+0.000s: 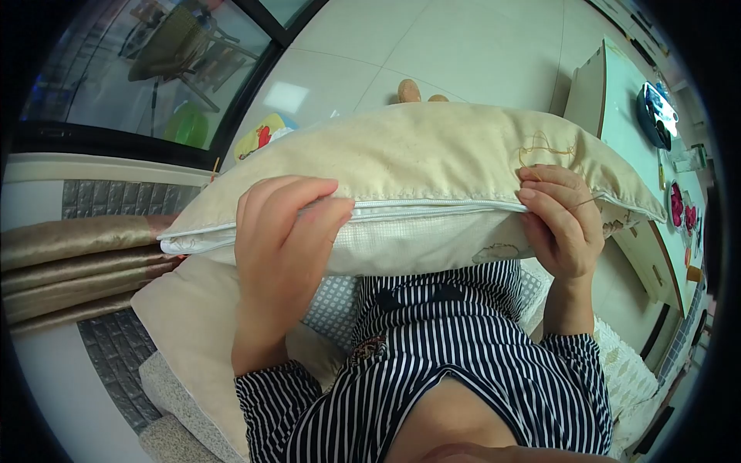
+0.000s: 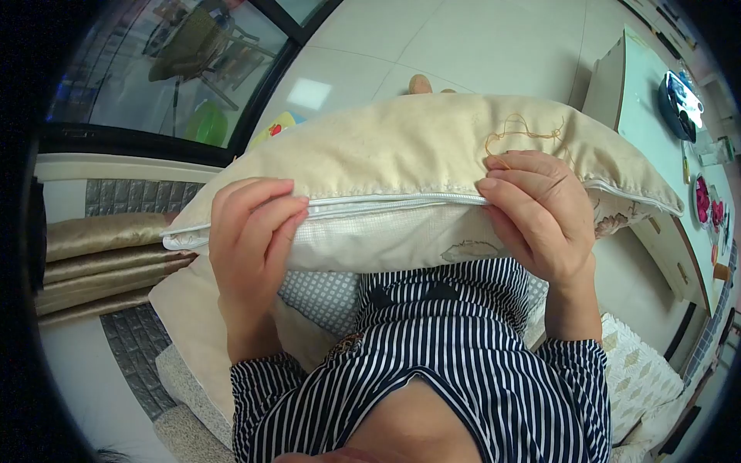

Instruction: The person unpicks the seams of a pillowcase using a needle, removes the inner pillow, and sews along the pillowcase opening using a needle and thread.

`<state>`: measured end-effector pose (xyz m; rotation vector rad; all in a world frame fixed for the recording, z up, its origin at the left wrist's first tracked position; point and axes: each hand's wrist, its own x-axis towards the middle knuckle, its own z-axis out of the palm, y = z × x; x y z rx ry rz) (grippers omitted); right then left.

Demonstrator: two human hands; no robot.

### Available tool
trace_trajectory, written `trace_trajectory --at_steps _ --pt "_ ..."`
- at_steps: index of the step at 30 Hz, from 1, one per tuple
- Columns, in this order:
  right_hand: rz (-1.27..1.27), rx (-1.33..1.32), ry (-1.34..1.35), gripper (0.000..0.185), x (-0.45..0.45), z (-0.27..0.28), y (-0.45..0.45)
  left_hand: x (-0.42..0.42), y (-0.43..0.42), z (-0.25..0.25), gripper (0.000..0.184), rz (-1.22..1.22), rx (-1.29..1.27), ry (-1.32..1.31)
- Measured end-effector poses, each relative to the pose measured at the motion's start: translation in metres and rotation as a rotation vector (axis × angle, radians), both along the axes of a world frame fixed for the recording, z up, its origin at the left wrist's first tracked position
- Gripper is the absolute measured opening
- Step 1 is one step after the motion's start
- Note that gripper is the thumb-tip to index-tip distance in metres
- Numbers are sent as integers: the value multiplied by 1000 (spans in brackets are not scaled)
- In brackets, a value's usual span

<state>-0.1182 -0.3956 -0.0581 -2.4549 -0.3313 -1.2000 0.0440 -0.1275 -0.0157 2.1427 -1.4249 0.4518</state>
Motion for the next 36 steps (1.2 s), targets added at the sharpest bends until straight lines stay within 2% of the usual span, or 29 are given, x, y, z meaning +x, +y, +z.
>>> trace_trajectory --at_steps 5,9,11,12,17,21,24,27,29,32,36 --pt "0 5 6 29 2 0 -1 9 -7 11 19 -117 154 -25" --pt "-10 22 18 30 5 1 -3 22 -4 3 21 -166 118 2" --pt "-11 24 22 31 6 1 -3 28 -1 5 19 -271 165 35" --pt "-14 22 23 31 7 0 -3 27 -1 5 19 -271 165 37" --pt "-11 20 23 33 12 1 -5 19 -10 18 18 -117 146 368" --pt "-19 22 26 33 14 1 -6 22 -11 26 18 -166 198 371" --pt "-18 24 41 33 14 2 -7 23 -8 16 16 -149 225 343" --pt "-21 36 21 31 15 2 -6 14 -8 -1 16 -111 133 193" --pt "-26 62 29 30 12 3 -4 10 -7 -8 25 -121 40 51" --pt "-36 104 22 27 -1 21 5 2 0 2 30 -136 -4 -23" --pt "-62 106 25 22 -28 70 19 -28 22 45 32 -144 -6 -74"
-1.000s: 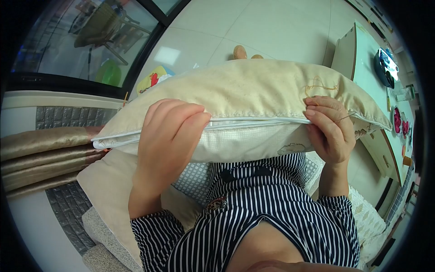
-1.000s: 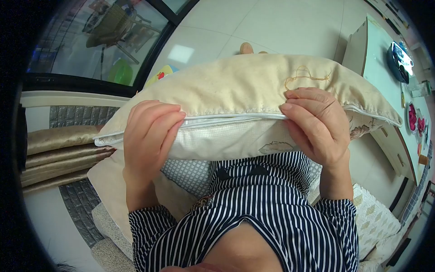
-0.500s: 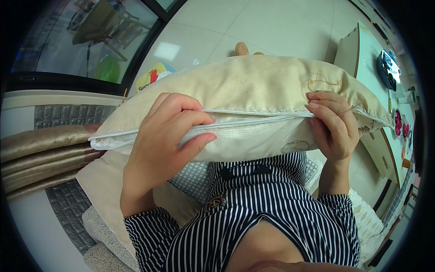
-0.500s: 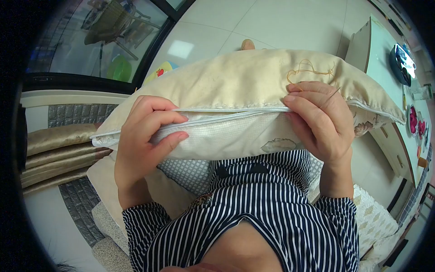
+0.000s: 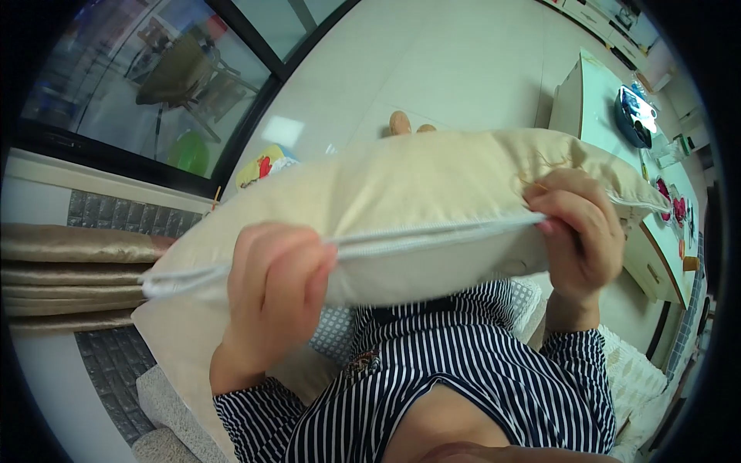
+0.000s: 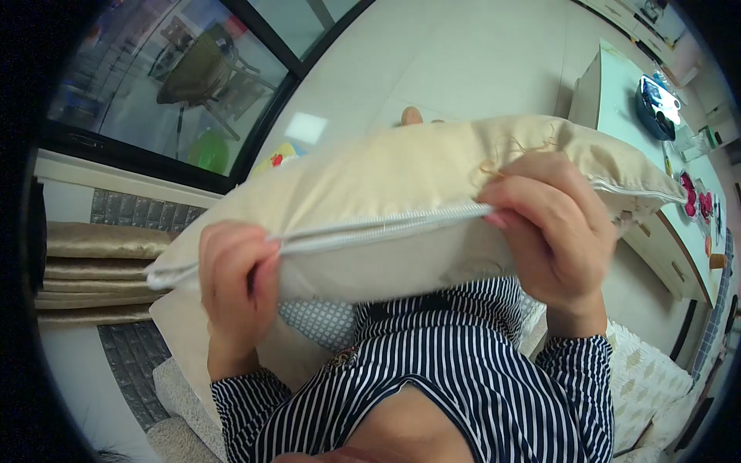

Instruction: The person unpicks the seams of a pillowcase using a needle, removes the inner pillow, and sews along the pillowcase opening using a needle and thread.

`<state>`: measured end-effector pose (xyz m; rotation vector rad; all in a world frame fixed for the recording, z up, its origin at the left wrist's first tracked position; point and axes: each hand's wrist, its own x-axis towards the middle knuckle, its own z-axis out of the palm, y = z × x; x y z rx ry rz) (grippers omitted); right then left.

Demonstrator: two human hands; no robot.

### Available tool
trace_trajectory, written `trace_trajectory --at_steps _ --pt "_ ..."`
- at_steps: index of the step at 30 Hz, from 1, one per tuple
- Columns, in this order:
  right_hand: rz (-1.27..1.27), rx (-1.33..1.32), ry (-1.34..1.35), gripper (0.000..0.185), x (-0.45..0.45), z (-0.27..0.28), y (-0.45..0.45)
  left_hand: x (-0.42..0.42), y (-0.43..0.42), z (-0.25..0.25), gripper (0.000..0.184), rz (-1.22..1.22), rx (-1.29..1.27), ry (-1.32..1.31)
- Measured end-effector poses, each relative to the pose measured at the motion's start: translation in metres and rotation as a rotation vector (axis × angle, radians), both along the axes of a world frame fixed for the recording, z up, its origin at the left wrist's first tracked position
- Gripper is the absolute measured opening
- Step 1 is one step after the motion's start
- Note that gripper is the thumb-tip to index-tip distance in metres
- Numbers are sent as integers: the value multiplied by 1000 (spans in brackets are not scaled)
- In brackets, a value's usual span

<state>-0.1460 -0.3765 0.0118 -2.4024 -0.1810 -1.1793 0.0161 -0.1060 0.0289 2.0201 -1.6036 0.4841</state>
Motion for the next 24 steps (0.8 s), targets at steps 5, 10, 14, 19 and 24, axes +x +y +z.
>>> trace_trajectory --at_steps 5,10,14,19,24 --pt "26 193 98 17 -14 6 2 -16 9 7 33 -54 50 15" --pt "64 176 151 18 -4 -16 11 -15 22 -26 31 -39 90 60" --pt "78 151 138 18 1 -14 17 -17 30 -25 30 22 58 -14" --pt "63 128 117 18 7 -12 22 -29 22 -10 33 174 167 27" --pt "63 115 110 18 9 -14 19 -29 21 -4 34 200 247 -130"
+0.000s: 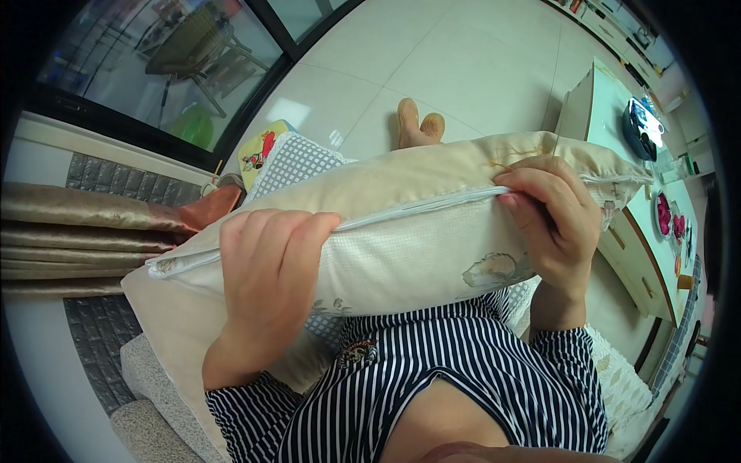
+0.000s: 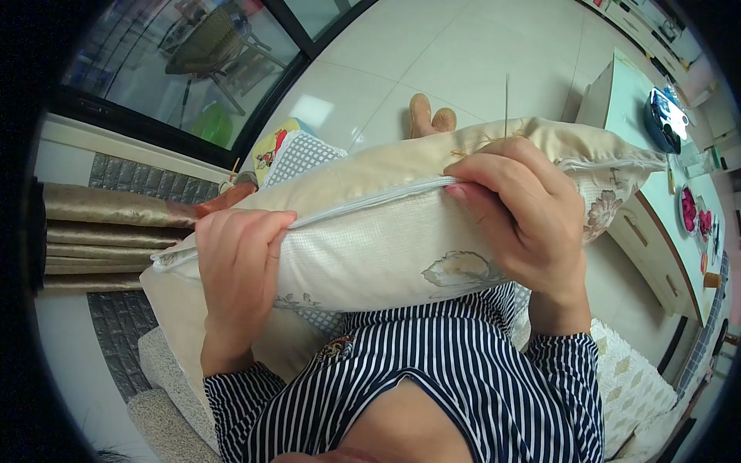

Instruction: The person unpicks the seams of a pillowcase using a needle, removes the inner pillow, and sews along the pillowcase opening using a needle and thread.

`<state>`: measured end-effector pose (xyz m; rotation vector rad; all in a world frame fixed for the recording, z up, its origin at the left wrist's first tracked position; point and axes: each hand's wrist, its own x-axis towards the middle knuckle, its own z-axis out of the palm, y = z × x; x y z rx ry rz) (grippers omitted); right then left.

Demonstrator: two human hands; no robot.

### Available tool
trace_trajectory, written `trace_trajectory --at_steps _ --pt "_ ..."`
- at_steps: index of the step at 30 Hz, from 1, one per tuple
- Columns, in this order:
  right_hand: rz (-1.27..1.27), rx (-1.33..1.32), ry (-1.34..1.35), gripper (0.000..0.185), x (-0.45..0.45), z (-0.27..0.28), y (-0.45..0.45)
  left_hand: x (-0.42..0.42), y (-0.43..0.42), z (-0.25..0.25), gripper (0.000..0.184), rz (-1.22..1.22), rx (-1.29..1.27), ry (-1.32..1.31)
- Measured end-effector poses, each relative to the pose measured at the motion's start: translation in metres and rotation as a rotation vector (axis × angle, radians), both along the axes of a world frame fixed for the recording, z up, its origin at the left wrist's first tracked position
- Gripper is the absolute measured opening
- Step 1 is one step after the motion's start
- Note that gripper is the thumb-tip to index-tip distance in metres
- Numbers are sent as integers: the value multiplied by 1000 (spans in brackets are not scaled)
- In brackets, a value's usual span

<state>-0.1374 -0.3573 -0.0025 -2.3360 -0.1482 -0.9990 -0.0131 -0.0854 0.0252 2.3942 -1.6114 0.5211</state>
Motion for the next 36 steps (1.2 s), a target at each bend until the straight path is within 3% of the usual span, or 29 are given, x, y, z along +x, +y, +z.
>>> trace_trajectory --at_steps 10,12,15,21,25,27,31,34,36 --pt "11 -10 -34 20 4 -4 0 -18 -18 3 31 135 -102 102" --pt "4 -14 -36 20 3 -4 -2 -19 -22 1 30 248 -165 383" --pt "39 9 -45 22 2 -5 -3 -7 -26 -5 26 127 -236 464" --pt "41 -7 -50 24 2 -7 -7 -2 -37 -10 23 108 -351 732" --pt "58 -18 -60 24 3 -9 -8 -5 -36 -11 24 170 -272 729" --pt "51 -29 -59 24 3 -9 -7 -4 -35 -16 26 72 -212 157" --pt "45 -13 -51 24 5 -8 -6 -9 -46 -16 29 -20 -321 -40" --pt "37 3 -44 23 7 -7 -5 -12 -47 -24 30 -20 -388 140" --pt "27 21 -35 23 7 -6 -5 -17 -49 -26 19 86 -375 305"
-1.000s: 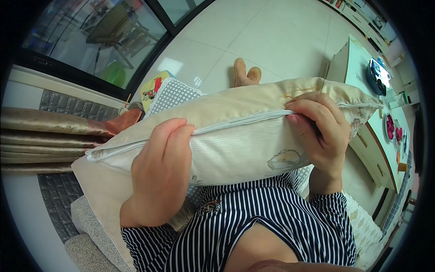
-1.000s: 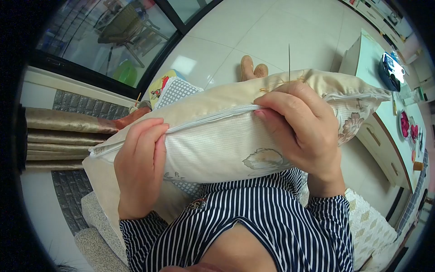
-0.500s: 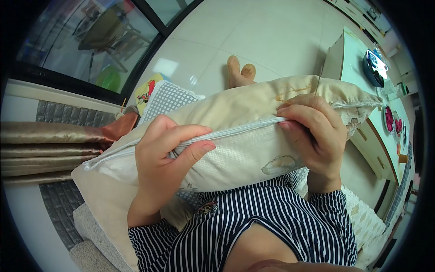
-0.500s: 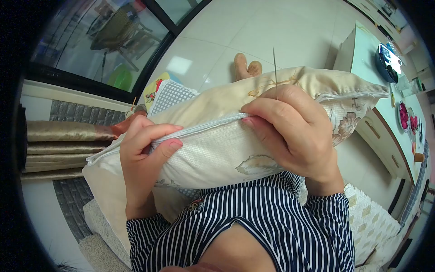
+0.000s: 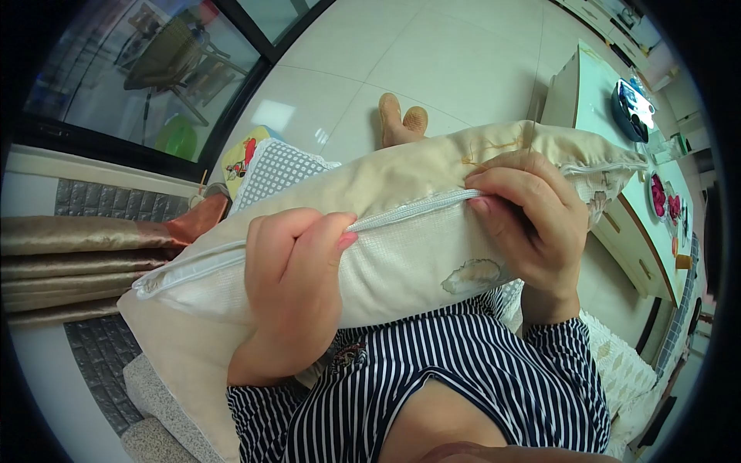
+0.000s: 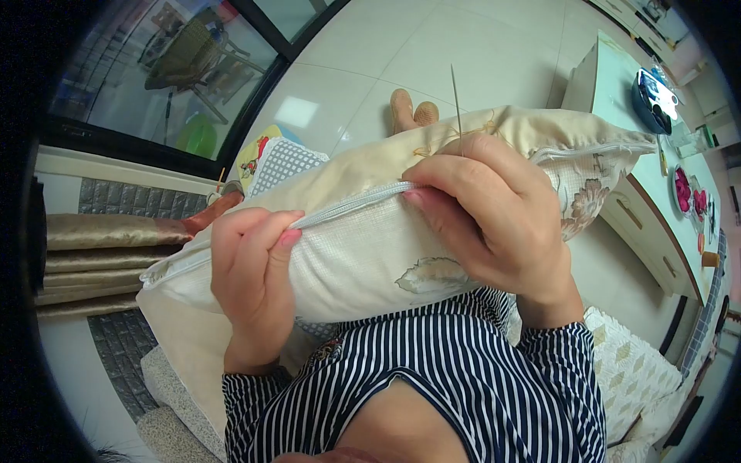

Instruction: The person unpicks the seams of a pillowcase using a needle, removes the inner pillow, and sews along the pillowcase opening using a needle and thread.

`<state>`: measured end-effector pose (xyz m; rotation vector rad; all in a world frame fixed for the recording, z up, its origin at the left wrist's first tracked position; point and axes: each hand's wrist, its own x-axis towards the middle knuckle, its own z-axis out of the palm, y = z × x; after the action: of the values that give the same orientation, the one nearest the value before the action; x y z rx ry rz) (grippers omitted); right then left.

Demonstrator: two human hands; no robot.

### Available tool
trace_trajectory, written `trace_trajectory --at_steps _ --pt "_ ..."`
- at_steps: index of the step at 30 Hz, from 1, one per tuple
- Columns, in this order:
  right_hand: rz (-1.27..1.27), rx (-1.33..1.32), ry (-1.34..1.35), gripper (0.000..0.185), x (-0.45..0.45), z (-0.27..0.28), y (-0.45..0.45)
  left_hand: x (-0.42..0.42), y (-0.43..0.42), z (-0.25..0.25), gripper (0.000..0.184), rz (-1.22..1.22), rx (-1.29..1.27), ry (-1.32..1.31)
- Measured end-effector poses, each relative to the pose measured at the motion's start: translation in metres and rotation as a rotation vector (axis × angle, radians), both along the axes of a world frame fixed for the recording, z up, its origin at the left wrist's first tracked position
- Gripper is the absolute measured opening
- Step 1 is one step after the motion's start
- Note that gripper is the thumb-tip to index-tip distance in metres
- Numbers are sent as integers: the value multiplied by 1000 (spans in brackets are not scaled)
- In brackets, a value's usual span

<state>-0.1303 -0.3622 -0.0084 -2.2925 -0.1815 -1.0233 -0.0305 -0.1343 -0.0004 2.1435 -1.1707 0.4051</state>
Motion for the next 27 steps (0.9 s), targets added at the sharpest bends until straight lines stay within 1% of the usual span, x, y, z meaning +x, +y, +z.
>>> trace_trajectory --at_steps 4,6,7,9,10,12,13,15,16,18,21,22,24,25,27 --pt "8 -23 12 22 3 0 -2 4 -5 0 21 -24 55 96" --pt "6 -23 13 22 5 0 -3 9 -6 4 25 -99 31 212" --pt "5 -36 23 22 6 0 -3 12 -6 4 25 -99 31 214" --pt "4 -51 33 23 7 0 -4 17 -7 3 26 -199 5 243" --pt "4 -45 37 23 8 0 -4 19 -8 2 26 -199 5 244" --pt "6 -41 43 24 10 -1 -5 21 -9 -1 26 -163 -51 387" --pt "9 -41 34 24 12 -2 -6 21 -11 -1 26 -162 -52 389" --pt "13 -45 26 24 13 -2 -6 22 -14 0 23 -132 -113 507" --pt "9 -40 26 23 13 0 -5 22 -16 2 23 -133 -116 509" --pt "3 -39 28 23 14 2 -4 22 -18 4 23 -83 -83 597" --pt "-4 -37 0 21 16 2 -6 24 -19 3 21 -95 -90 591" --pt "-24 -69 -90 22 17 -2 -11 24 -19 3 21 -96 -92 592" --pt "-41 -104 -178 24 13 -3 -12 25 -18 3 19 -96 -92 581" --pt "-84 24 -181 28 6 -1 -6 25 -18 3 19 -94 -96 582" --pt "-71 81 -147 33 -9 4 -2 26 -16 3 19 -97 -107 604"
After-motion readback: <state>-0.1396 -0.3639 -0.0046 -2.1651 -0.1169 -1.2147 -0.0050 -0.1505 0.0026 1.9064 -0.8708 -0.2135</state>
